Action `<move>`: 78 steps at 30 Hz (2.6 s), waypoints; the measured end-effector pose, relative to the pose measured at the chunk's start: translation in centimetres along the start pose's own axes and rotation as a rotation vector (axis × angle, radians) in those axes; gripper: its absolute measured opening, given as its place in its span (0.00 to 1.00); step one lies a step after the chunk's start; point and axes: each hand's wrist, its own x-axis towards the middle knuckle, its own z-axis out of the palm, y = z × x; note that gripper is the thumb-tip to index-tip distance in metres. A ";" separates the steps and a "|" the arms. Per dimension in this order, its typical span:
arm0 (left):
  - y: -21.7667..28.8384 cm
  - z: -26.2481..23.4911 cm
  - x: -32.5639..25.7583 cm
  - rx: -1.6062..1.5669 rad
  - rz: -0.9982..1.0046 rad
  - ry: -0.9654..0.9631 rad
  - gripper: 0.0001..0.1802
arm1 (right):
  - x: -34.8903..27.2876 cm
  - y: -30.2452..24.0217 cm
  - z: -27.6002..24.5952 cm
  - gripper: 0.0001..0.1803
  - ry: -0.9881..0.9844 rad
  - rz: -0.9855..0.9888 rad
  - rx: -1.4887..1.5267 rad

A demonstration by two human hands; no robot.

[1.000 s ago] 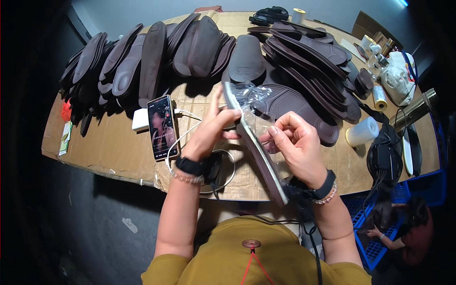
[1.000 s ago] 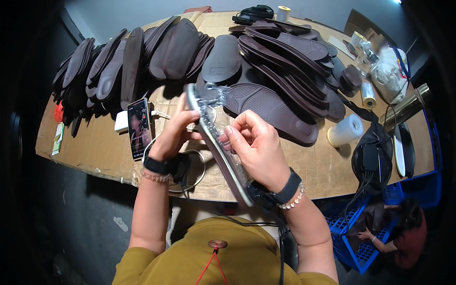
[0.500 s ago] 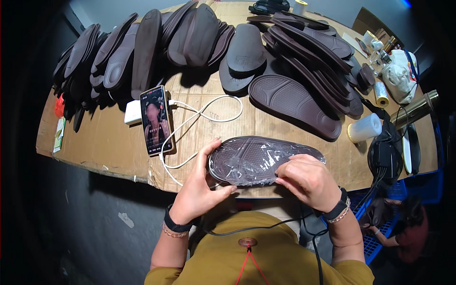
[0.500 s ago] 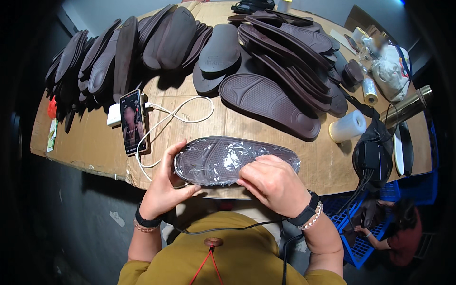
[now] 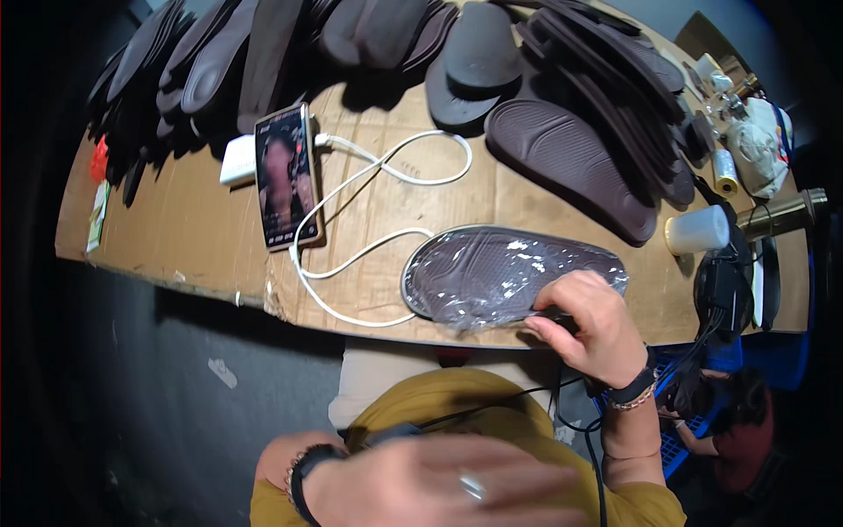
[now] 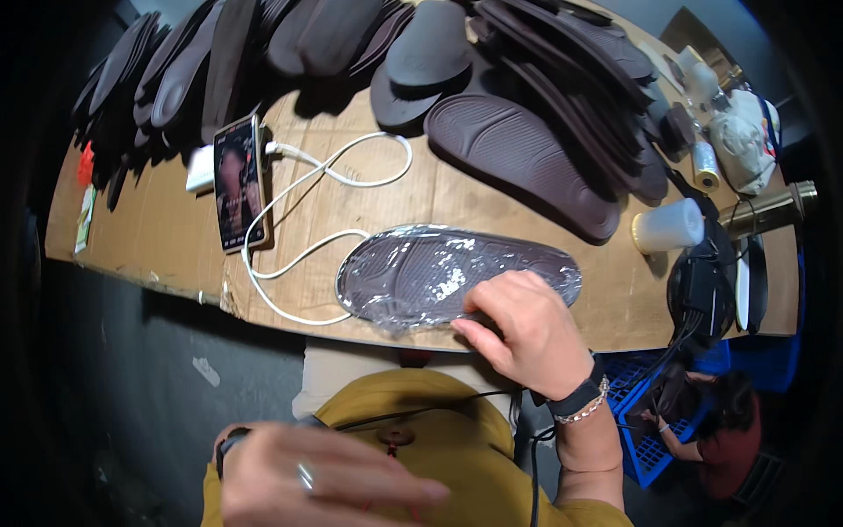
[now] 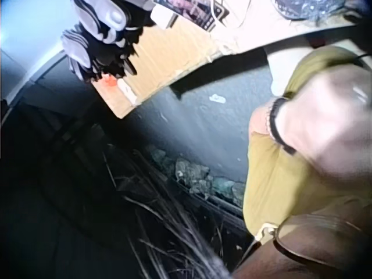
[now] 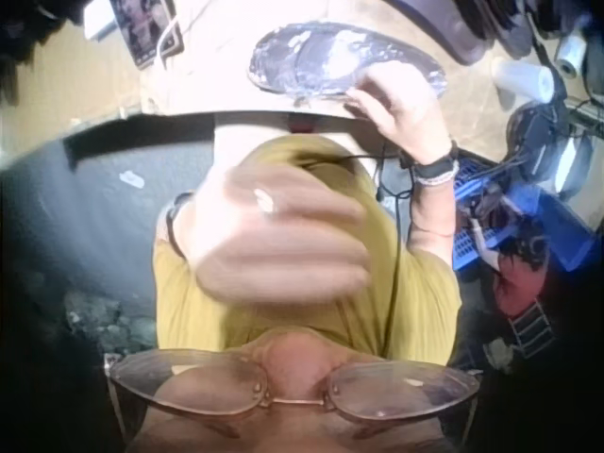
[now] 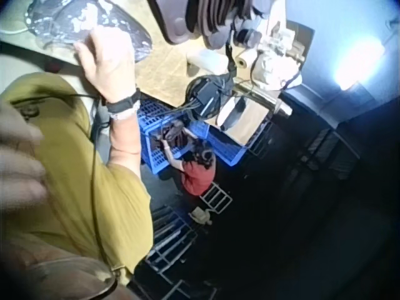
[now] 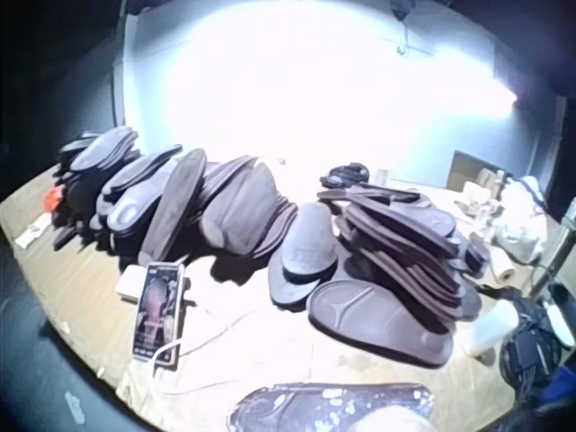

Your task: Apply protective adhesive tape to the edges of shoe insoles.

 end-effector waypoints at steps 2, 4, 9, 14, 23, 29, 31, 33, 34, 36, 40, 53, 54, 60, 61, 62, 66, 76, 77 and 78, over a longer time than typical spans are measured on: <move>-1.6 4.0 2.2 0.109 0.553 0.475 0.18 | 0.3 -0.4 0.4 0.10 0.011 -0.005 -0.029; -0.1 3.6 2.5 0.283 0.523 0.470 0.15 | 0.9 -0.9 0.5 0.10 -0.002 -0.005 -0.029; 1.5 4.0 -0.4 0.429 0.375 0.600 0.12 | 0.8 -0.2 1.0 0.08 0.038 0.045 -0.037; 3.4 0.0 -1.5 0.412 0.164 0.509 0.07 | 1.5 -0.6 0.7 0.08 0.101 0.094 -0.075; 1.4 1.8 0.0 0.152 0.210 0.875 0.12 | 2.1 -0.9 1.1 0.09 0.036 0.016 -0.069; -5.7 0.7 4.8 0.771 -0.424 0.461 0.21 | 1.9 -0.5 0.8 0.08 0.067 0.053 -0.075; -6.2 1.4 5.9 0.901 -0.539 0.363 0.22 | 1.8 -0.7 0.9 0.08 0.054 0.060 -0.066; -6.8 1.5 6.4 0.987 -0.621 0.288 0.24 | 1.8 -0.7 0.9 0.08 0.042 0.074 -0.059; -7.2 1.6 6.4 0.993 -0.623 0.285 0.24 | 1.7 -0.6 0.9 0.08 0.050 0.059 -0.070; -7.8 1.6 6.4 1.036 -0.741 0.261 0.23 | 1.6 -0.4 0.8 0.08 0.060 0.042 -0.075; -8.2 1.5 5.6 1.014 -0.712 0.202 0.13 | 1.5 0.0 0.6 0.09 0.038 0.028 -0.081; -7.9 0.9 3.5 0.656 -0.495 0.556 0.11 | 4.8 -2.3 0.1 0.16 0.022 0.054 -0.088; -7.8 0.9 3.3 0.534 -0.479 0.563 0.14 | 5.1 -2.2 0.2 0.16 0.022 0.054 -0.091; -9.6 -0.8 1.2 0.455 -0.417 0.531 0.41 | 6.7 -2.0 0.1 0.06 0.073 0.042 -0.200; -10.2 -0.7 0.7 0.388 -0.447 0.486 0.44 | 6.9 -2.2 0.1 0.06 0.070 0.036 -0.200; -10.4 -0.6 0.4 0.321 -0.476 0.439 0.48 | 7.1 -2.4 0.2 0.08 0.073 0.095 -0.191; -10.7 0.2 0.3 0.338 -0.525 0.431 0.53 | 7.8 -2.4 1.0 0.11 0.146 0.233 -0.136; -11.9 0.8 0.1 0.422 -0.524 0.409 0.56 | 7.2 -2.2 0.3 0.15 -0.091 0.311 0.029; -11.8 0.8 0.2 0.409 -0.533 0.414 0.56 | 7.2 -2.1 0.4 0.15 -0.092 0.314 0.031; -11.8 0.9 0.2 0.396 -0.542 0.419 0.56 | 7.1 -1.9 0.5 0.15 -0.060 0.304 0.159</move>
